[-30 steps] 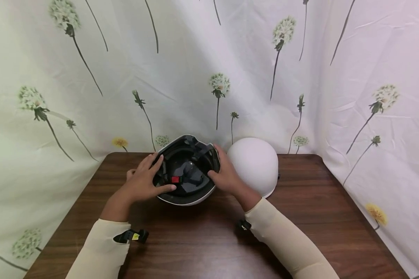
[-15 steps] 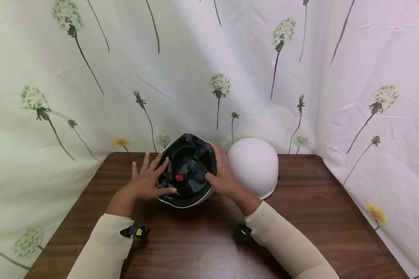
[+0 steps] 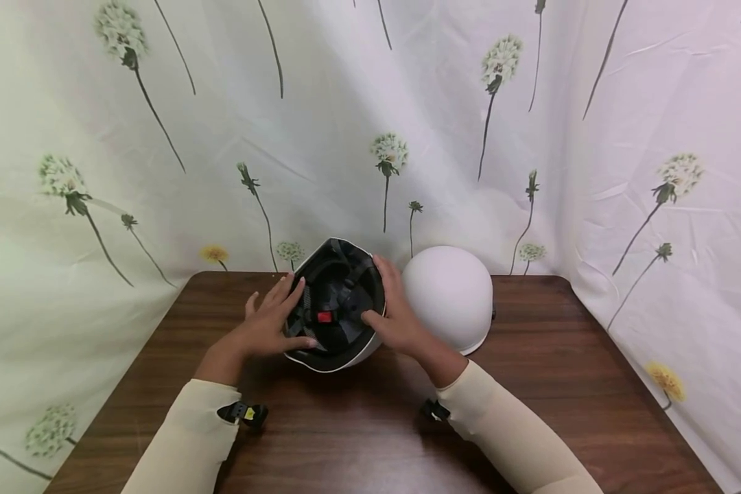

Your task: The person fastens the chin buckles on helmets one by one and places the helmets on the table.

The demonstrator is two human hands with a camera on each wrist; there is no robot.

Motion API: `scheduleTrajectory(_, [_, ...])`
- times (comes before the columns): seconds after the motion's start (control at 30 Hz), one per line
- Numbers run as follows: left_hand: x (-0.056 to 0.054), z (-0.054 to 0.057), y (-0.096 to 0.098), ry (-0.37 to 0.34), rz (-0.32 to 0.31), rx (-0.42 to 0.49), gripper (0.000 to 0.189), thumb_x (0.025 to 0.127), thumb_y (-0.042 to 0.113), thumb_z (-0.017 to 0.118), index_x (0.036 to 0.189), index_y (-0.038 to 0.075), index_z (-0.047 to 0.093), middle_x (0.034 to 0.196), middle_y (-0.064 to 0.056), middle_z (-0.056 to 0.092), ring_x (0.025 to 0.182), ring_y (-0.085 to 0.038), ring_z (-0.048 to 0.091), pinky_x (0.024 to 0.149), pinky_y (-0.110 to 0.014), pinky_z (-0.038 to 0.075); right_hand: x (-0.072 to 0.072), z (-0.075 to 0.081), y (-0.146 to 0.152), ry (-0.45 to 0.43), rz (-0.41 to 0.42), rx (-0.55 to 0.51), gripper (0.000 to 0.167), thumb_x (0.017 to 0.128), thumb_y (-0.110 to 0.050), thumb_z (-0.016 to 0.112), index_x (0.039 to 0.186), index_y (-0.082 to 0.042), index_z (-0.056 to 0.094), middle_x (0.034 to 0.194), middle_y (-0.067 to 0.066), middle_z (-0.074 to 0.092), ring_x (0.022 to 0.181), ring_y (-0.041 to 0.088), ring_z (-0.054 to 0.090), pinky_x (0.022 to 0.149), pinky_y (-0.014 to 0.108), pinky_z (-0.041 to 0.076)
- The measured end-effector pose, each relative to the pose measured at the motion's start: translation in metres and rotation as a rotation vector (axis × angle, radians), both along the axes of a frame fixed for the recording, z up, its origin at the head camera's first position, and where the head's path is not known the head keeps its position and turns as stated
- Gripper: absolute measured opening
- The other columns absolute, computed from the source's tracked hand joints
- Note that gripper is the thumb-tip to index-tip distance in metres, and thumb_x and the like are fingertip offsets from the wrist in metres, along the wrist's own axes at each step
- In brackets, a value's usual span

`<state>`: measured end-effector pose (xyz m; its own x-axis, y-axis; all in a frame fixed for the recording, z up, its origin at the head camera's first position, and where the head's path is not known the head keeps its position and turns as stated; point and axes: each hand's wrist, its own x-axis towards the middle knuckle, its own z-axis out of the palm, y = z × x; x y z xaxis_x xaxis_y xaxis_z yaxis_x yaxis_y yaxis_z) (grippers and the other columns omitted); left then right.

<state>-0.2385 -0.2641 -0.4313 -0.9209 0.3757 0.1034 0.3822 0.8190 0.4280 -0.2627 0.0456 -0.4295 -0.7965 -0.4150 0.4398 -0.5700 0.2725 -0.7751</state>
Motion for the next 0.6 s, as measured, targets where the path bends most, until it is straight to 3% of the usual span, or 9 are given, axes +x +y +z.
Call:
scheduleTrajectory(0.2, [-0.002, -0.008, 0.001, 0.0, 0.013, -0.006, 0.125, 0.088, 0.056, 0.088, 0.177, 0.01, 0.012, 0.185, -0.018, -0.003, 0.169, -0.049, 0.004, 0.121, -0.087, 0.002, 0.022, 0.025, 0.001, -0.077, 0.025, 0.008, 0.099, 0.092, -0.016, 0.069, 0.176, -0.025, 0.018, 0.183, 0.016, 0.006, 0.169, 0.042, 0.013, 0.125, 0.072, 0.032])
scheduleTrajectory(0.6, [-0.015, -0.027, 0.006, -0.038, 0.005, 0.048, 0.134, 0.086, 0.057, 0.089, 0.177, 0.012, 0.002, 0.186, -0.015, -0.004, 0.171, -0.047, 0.004, 0.121, -0.089, -0.001, 0.032, 0.029, -0.004, -0.067, -0.029, 0.055, 0.098, 0.093, -0.022, 0.071, 0.176, -0.028, 0.02, 0.183, 0.012, 0.012, 0.168, 0.038, 0.015, 0.128, 0.07, 0.03])
